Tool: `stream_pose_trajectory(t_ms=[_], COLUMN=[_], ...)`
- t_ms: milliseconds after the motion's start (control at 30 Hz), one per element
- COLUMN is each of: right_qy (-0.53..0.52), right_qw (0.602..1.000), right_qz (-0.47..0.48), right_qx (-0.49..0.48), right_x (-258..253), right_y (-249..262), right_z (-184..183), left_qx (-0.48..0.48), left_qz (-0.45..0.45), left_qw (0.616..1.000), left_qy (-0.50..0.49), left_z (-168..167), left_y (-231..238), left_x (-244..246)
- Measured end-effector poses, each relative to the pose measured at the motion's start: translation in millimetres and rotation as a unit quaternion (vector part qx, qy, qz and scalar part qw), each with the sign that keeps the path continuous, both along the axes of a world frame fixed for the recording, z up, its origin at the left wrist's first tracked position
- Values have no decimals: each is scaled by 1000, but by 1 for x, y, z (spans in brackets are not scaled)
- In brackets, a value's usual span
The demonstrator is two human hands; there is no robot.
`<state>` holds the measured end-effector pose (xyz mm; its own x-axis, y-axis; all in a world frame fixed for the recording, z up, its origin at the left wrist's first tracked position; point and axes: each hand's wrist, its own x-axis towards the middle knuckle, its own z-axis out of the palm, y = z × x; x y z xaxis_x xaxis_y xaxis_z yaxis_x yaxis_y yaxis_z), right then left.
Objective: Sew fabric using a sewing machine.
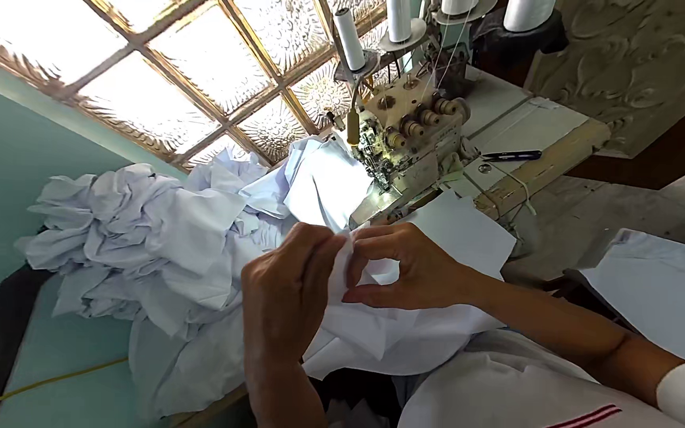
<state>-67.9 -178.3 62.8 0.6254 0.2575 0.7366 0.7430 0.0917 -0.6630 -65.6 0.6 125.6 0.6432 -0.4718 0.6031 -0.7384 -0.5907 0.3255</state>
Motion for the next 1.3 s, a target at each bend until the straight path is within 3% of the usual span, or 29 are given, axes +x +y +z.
stream_pose_trajectory(t_ms=[233,400,567,800,1033,1300], right_qy=[-4,-20,-8,17,-11,-132], right_qw=[992,984,982,986,980,948], right_qz=[-118,-144,-89,-30,-154,-242], right_qx=[-43,-102,-167,-165,-126,-161], right_x=[-8,-8,-4,-3,1,12], right_y=[3,-9,-15,-15,-19,-36], right_z=[-7,-14,-19,-21,-10,19], left_qx=[-15,-64,-69,-81,-162,-299], left_qz=[125,164,114,101,142,-22], left_qw=[991,983,990,991,976,948], left_qy=[-51,-42,-36,-34,-18,110], left_z=[4,4,4,2,-18,-37], left_y=[10,22,17,17,33,49], left_x=[6,19,14,14,47,53])
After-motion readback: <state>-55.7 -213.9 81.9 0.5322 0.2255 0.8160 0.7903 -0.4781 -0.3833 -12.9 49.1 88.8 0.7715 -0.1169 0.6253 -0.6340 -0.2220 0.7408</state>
